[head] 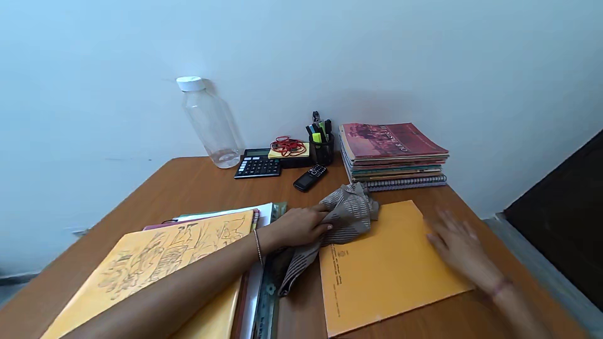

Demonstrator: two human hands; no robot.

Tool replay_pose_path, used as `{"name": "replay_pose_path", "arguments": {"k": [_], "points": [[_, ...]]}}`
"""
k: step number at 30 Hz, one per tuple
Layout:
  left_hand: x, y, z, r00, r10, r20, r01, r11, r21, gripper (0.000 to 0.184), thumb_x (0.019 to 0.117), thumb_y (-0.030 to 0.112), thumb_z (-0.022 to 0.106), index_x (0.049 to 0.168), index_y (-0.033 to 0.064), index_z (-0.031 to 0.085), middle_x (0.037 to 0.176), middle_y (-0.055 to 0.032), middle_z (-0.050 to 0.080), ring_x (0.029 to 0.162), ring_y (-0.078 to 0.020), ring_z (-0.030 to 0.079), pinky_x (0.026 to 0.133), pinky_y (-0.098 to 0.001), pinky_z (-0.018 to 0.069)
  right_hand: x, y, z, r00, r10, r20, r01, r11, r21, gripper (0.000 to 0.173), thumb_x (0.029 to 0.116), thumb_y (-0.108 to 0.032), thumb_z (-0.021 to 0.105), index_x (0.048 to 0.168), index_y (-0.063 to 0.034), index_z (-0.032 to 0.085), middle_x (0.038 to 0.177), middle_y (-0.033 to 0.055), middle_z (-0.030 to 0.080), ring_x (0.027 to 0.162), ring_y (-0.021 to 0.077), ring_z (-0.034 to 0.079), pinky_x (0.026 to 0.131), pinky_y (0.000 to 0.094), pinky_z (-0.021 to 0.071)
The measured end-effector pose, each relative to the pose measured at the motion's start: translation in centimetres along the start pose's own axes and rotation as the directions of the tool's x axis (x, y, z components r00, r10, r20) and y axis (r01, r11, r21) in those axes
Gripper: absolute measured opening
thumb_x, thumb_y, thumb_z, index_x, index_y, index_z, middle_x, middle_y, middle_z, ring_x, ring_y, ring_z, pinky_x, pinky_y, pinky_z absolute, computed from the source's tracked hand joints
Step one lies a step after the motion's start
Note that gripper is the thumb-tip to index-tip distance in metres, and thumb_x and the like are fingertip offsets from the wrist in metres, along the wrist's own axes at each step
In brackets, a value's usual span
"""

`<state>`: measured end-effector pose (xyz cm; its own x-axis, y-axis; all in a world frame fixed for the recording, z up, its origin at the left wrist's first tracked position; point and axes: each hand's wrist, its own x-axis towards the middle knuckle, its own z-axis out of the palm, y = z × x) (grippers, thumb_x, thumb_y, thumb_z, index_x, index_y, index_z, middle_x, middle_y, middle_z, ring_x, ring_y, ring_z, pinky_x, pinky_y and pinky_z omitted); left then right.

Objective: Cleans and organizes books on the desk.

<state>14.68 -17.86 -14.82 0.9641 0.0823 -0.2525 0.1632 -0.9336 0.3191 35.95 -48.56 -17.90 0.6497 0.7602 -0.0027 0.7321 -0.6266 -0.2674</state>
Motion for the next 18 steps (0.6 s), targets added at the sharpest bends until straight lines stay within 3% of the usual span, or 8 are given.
{"name": "replay_pose_path", "arguments": {"k": [2,6,8,11,15,18], "points": [[0.4,0.7,0.2,0.999,-0.036,0.013,0.036,0.998,0.061,0.042,0.1117,0.032,0.043,0.137,0.0036,0.061,0.146,-0.0148,0.055,0.118,-0.0352,0.063,0.097,-0.0567,0.0504,-5.5,1.0,1.5,1.0,-0.023,0.017,0.023,1.0,0.005,0.044,0.1061,-0.024,0.049,0.148,-0.0119,0.056,0.163,0.0258,0.032,0.151,0.0472,0.028,0.12,0.0701,0.0178],[1.5,3.5,1.2,0.997,-0.075,-0.007,0.075,0.985,0.153,0.042,0.1117,0.029,0.042,0.141,0.003,0.058,0.145,-0.0174,0.054,0.125,-0.0386,0.058,0.1,-0.0555,0.0491,-12.6,-0.3,4.7,0.98,-0.008,-0.198,0.039,0.987,0.154,0.042,0.104,-0.014,0.052,0.142,0.0022,0.058,0.15,0.0336,0.047,0.139,0.058,0.042,0.112,0.0718,0.0315],[2.4,5.6,2.1,0.998,-0.059,-0.021,0.061,0.989,0.134,0.042,0.1114,0.03,0.042,0.137,0.0011,0.06,0.144,-0.0187,0.054,0.126,-0.0394,0.058,0.101,-0.0559,0.0489,-13.5,-0.9,5.6,0.964,0.015,-0.266,0.027,0.988,0.154,0.042,0.1038,-0.014,0.051,0.14,0.0049,0.059,0.146,0.0346,0.051,0.136,0.059,0.044,0.111,0.0702,0.0341],[3.6,9.6,3.5,0.999,0.041,-0.012,-0.04,0.995,0.089,0.044,0.1116,0.031,0.04,0.128,-0.0031,0.062,0.139,-0.023,0.055,0.125,-0.042,0.058,0.1,-0.058,0.0482,-13.6,-1.5,5.6,0.966,0.038,-0.256,0.001,0.989,0.151,0.042,0.1049,-0.015,0.05,0.141,0.0049,0.058,0.148,0.0331,0.05,0.139,0.0583,0.042,0.113,0.0689,0.0325],[4.6,15.8,5.8,0.96,0.279,0.006,-0.279,0.959,0.049,0.041,0.1107,0.026,0.044,0.13,-0.007,0.06,0.142,-0.0262,0.054,0.127,-0.0462,0.056,0.099,-0.0611,0.048,-13.8,-1.6,5.7,0.958,0.023,-0.284,0.02,0.989,0.147,0.04,0.1038,-0.01,0.049,0.137,0.0087,0.06,0.147,0.0337,0.051,0.137,0.0594,0.043,0.113,0.0717,0.0306],[5.5,19.6,7.5,0.936,0.353,-0.017,-0.352,0.935,0.035,0.038,0.1081,0.021,0.048,0.13,-0.0069,0.061,0.139,-0.0245,0.056,0.123,-0.0449,0.058,0.092,-0.0584,0.0518,-14.1,-1.7,6.0,0.949,0.031,-0.315,0.007,0.993,0.118,0.037,0.1032,-0.012,0.05,0.126,0.0127,0.065,0.141,0.0353,0.055,0.136,0.0578,0.046,0.112,0.072,0.0314]]}}
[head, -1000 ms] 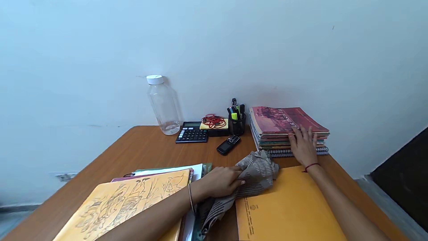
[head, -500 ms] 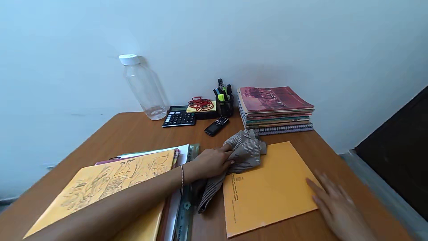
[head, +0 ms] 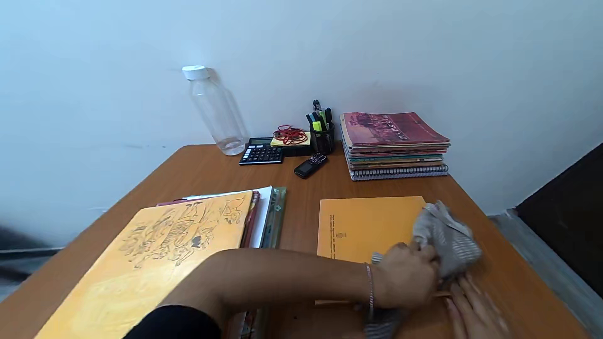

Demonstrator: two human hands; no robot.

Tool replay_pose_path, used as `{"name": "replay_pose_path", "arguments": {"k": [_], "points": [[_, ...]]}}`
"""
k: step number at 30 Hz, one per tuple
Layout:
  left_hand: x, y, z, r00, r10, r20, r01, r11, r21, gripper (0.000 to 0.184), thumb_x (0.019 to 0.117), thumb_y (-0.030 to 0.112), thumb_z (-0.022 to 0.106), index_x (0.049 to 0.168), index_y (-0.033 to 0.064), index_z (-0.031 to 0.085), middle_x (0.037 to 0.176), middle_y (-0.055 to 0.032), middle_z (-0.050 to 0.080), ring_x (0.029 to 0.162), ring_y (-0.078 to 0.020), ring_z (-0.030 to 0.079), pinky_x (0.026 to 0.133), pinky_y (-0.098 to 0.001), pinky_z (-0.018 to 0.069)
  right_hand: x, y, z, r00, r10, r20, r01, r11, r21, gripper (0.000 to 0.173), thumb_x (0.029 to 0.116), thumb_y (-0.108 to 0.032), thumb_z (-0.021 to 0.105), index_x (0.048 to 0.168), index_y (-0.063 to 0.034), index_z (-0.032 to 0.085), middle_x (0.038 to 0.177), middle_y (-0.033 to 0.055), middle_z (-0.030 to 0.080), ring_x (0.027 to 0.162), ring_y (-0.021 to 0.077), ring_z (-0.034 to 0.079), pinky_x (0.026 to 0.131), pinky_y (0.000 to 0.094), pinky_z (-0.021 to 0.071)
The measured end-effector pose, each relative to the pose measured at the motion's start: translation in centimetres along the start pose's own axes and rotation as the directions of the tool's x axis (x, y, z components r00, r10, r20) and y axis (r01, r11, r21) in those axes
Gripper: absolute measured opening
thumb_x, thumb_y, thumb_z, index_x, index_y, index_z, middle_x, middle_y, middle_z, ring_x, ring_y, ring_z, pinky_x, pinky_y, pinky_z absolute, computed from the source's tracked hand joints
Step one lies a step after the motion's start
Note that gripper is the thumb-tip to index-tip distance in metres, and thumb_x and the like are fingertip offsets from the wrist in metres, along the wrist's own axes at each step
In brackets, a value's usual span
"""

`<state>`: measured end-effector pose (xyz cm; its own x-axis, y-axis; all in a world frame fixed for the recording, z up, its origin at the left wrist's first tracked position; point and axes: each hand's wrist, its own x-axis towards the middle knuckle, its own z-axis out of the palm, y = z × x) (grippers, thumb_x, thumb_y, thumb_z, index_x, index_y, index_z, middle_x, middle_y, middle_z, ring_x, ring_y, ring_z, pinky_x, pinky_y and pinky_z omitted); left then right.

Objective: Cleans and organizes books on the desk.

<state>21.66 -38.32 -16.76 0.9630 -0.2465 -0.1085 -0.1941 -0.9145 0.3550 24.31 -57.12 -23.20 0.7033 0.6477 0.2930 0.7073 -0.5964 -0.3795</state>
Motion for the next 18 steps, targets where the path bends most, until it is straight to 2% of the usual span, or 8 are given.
{"name": "replay_pose_path", "arguments": {"k": [2,4,8,10,13,16,18], "points": [[1.2,0.9,-0.1,0.999,-0.037,0.031,0.038,0.999,-0.019,0.04,0.109,0.021,0.046,0.135,-0.0062,0.057,0.144,-0.0234,0.053,0.125,-0.0438,0.057,0.093,-0.0573,0.0514,-0.1,-0.2,0.2,1.0,0.014,-0.015,-0.015,1.0,-0.025,0.036,0.1031,-0.012,0.049,0.124,0.0132,0.066,0.14,0.0352,0.056,0.136,0.0563,0.047,0.112,0.0711,0.0322],[1.9,0.1,-0.7,0.996,-0.082,0.036,0.084,0.996,-0.034,0.041,0.1104,0.022,0.043,0.14,-0.004,0.056,0.148,-0.022,0.051,0.127,-0.0435,0.056,0.093,-0.0586,0.0513,-0.1,-0.3,0.4,0.999,0.015,-0.035,-0.016,0.999,-0.029,0.037,0.103,-0.011,0.049,0.126,0.0121,0.065,0.14,0.0344,0.057,0.135,0.0566,0.048,0.111,0.071,0.0331],[1.4,-4.9,-2.6,0.978,-0.21,-0.002,0.21,0.978,0.01,0.036,0.1091,0.019,0.045,0.137,0.0005,0.059,0.149,-0.0169,0.052,0.127,-0.0406,0.058,0.094,-0.0604,0.0508,-0.1,-0.1,0.2,0.999,0.032,0.007,-0.032,0.999,0.01,0.043,0.105,-0.012,0.044,0.141,0.0066,0.057,0.151,0.0288,0.049,0.14,0.0542,0.043,0.114,0.0697,0.0298],[-0.6,-8.3,-3.7,0.958,-0.282,-0.052,0.285,0.957,0.054,0.032,0.1064,0.016,0.05,0.131,0.0012,0.063,0.147,-0.0166,0.054,0.126,-0.0404,0.059,0.094,-0.0615,0.0511,-0.1,0.0,0.1,0.999,0.043,0.008,-0.043,0.999,0.023,0.043,0.1047,-0.012,0.045,0.142,0.0048,0.057,0.152,0.027,0.049,0.141,0.0527,0.043,0.116,0.0685,0.029],[-5.7,-12.7,-4.9,0.892,-0.44,-0.104,0.45,0.886,0.108,0.032,0.1081,0.021,0.048,0.13,0.0046,0.065,0.147,-0.0154,0.055,0.123,-0.041,0.061,0.093,-0.0623,0.0518,-0.1,-0.2,0.1,0.999,0.053,0.004,-0.053,0.998,0.03,0.042,0.1041,-0.012,0.047,0.141,0.0049,0.058,0.151,0.0269,0.05,0.141,0.053,0.044,0.116,0.0684,0.0294],[-10.8,-13.9,-5.4,0.807,-0.585,-0.081,0.59,0.795,0.138,0.037,0.1102,0.026,0.044,0.136,0.0064,0.062,0.148,-0.0138,0.054,0.119,-0.039,0.063,0.094,-0.0594,0.0524,0.1,-0.5,0.2,0.998,0.062,-0.01,-0.062,0.998,0.014,0.041,0.1037,-0.01,0.047,0.14,0.0053,0.059,0.15,0.0272,0.051,0.14,0.0536,0.044,0.114,0.0688,0.0307],[-12.5,-13.2,-4.9,0.789,-0.611,-0.063,0.613,0.777,0.144,0.038,0.1106,0.027,0.043,0.134,0.0041,0.063,0.146,-0.0154,0.054,0.117,-0.0387,0.064,0.094,-0.0581,0.053,0.2,-0.7,0.3,0.998,0.067,-0.014,-0.067,0.998,-0.003,0.041,0.1033,-0.009,0.047,0.139,0.0056,0.059,0.15,0.0273,0.051,0.139,0.0534,0.045,0.114,0.068,0.0316]]}}
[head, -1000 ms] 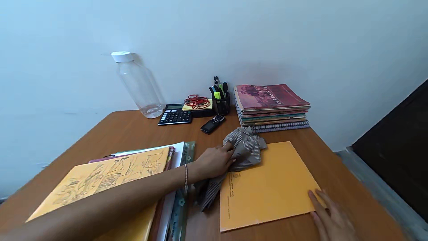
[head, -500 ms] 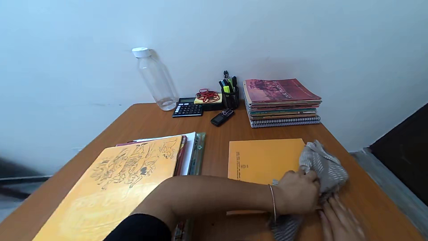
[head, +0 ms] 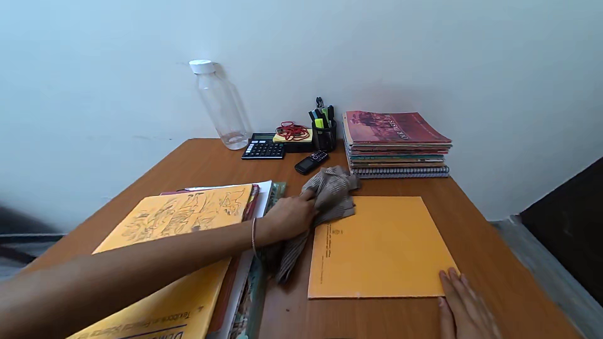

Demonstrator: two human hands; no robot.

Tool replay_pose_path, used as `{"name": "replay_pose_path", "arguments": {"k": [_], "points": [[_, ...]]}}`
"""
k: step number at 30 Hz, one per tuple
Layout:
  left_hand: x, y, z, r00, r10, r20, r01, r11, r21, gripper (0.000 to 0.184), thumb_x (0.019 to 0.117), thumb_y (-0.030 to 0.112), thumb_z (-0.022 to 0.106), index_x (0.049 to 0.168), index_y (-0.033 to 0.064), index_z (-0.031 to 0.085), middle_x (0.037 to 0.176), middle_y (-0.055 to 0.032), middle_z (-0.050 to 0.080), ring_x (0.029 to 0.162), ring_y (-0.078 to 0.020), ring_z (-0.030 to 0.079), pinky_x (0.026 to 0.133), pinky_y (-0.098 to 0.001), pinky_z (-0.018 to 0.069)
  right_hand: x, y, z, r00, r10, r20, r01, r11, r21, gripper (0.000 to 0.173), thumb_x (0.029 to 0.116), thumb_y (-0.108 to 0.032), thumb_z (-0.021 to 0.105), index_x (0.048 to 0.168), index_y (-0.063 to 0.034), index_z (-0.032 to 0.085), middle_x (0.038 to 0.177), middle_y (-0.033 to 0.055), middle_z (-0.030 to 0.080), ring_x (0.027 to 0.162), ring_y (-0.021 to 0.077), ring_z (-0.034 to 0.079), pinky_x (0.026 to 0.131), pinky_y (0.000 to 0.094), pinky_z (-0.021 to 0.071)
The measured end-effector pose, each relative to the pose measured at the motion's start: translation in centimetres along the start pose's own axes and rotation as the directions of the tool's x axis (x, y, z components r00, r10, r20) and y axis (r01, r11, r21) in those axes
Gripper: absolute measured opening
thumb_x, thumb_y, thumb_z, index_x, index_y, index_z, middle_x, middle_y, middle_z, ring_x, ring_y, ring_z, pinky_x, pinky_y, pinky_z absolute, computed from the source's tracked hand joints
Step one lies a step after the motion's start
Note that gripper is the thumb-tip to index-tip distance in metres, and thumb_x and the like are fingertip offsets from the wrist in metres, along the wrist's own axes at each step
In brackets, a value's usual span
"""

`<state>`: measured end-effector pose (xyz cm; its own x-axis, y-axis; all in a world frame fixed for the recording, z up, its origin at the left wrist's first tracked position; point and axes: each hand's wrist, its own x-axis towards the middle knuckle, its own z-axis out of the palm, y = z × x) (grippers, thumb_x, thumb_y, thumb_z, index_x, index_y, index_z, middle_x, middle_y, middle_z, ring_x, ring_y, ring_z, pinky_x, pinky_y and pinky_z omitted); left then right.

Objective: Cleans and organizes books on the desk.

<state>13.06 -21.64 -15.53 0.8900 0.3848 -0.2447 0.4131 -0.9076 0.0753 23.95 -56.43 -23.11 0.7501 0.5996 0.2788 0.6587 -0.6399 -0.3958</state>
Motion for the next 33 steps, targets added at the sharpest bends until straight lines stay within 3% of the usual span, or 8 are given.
{"name": "replay_pose_path", "arguments": {"k": [6,10,13,19,23,26,30,33], "points": [[-2.2,7.1,0.6,0.974,0.206,0.092,-0.208,0.978,0.005,0.038,0.111,0.02,0.039,0.133,-0.0049,0.059,0.147,-0.0228,0.05,0.128,-0.045,0.055,0.096,-0.0588,0.0503,-0.1,0.1,0.3,0.999,0.021,-0.042,-0.022,0.999,-0.031,0.042,0.1016,-0.007,0.046,0.138,0.0098,0.058,0.149,0.031,0.05,0.138,0.0551,0.045,0.114,0.066,0.0342],[-2.5,13.5,3.1,0.781,0.617,-0.096,-0.618,0.786,0.019,0.022,0.1,0.008,0.056,0.113,-0.0045,0.068,0.131,-0.0216,0.062,0.108,-0.0425,0.066,0.078,-0.0561,0.0565,-0.3,-0.1,0.6,0.994,0.03,-0.101,-0.035,0.998,-0.045,0.04,0.0976,-0.002,0.046,0.13,0.0145,0.061,0.143,0.0353,0.053,0.134,0.0574,0.048,0.112,0.0667,0.0365],[-1.7,18.1,4.8,0.655,0.722,-0.223,-0.74,0.673,0.005,0.019,0.0978,0.01,0.061,0.109,-0.0023,0.071,0.122,-0.0186,0.066,0.099,-0.0371,0.069,0.068,-0.0494,0.0571,-0.5,-0.1,0.3,0.992,0.072,-0.101,-0.079,0.995,-0.067,0.035,0.0928,-0.003,0.053,0.118,0.0179,0.065,0.133,0.0395,0.058,0.128,0.0564,0.054,0.11,0.0631,0.0404],[2.7,16.7,0.9,0.84,0.542,0.03,-0.534,0.834,-0.138,0.04,0.1094,0.017,0.043,0.142,-0.0026,0.054,0.148,-0.0223,0.05,0.122,-0.045,0.059,0.09,-0.0611,0.0522,-0.3,0.3,0.6,0.991,0.04,-0.124,-0.047,0.997,-0.055,0.037,0.0988,-0.005,0.048,0.126,0.0142,0.064,0.141,0.0335,0.056,0.133,0.054,0.051,0.111,0.063,0.0393],[5.1,11.4,-1.0,0.957,0.282,0.063,-0.279,0.959,-0.052,0.031,0.1061,0.012,0.049,0.129,-0.004,0.062,0.145,-0.0216,0.051,0.117,-0.0433,0.062,0.09,-0.0602,0.0528,-0.2,0.4,0.5,0.997,0.049,-0.056,-0.051,0.998,-0.037,0.042,0.1017,-0.007,0.046,0.138,0.01,0.057,0.148,0.0284,0.052,0.138,0.0521,0.047,0.113,0.0653,0.0351],[4.5,7.2,-3.0,0.986,0.135,0.093,-0.131,0.99,-0.048,0.037,0.1109,0.025,0.042,0.126,-0.0011,0.065,0.148,-0.0194,0.052,0.114,-0.0421,0.064,0.092,-0.0615,0.0515,-0.3,0.6,0.2,0.999,0.025,-0.039,-0.026,0.999,-0.029,0.048,0.1032,-0.024,0.052,0.139,0.0079,0.058,0.15,0.0265,0.051,0.141,0.0548,0.042,0.114,0.0694,0.03],[1.9,2.3,-3.3,0.987,0.152,-0.045,-0.157,0.972,-0.177,0.039,0.1114,0.03,0.043,0.121,0.0004,0.067,0.14,-0.017,0.059,0.111,-0.0374,0.066,0.091,-0.0592,0.0516,-0.5,0.1,-0.2,0.982,-0.182,0.044,0.183,0.983,-0.022,0.071,0.101,-0.051,0.054,0.146,0.0043,0.052,0.156,0.0258,0.044,0.145,0.0562,0.034,0.113,0.0794,0.0146],[-0.2,-0.1,-2.1,0.958,0.181,-0.223,-0.236,0.938,-0.253,0.033,0.1096,0.024,0.048,0.117,0.0006,0.07,0.132,-0.0157,0.064,0.102,-0.0345,0.069,0.086,-0.0579,0.0541,-1.1,-1.9,-0.3,0.941,-0.27,0.202,0.269,0.963,0.032,0.083,0.1002,-0.06,0.049,0.15,0.0057,0.045,0.155,0.0267,0.044,0.144,0.0528,0.039,0.111,0.0818,0.0136]]}}
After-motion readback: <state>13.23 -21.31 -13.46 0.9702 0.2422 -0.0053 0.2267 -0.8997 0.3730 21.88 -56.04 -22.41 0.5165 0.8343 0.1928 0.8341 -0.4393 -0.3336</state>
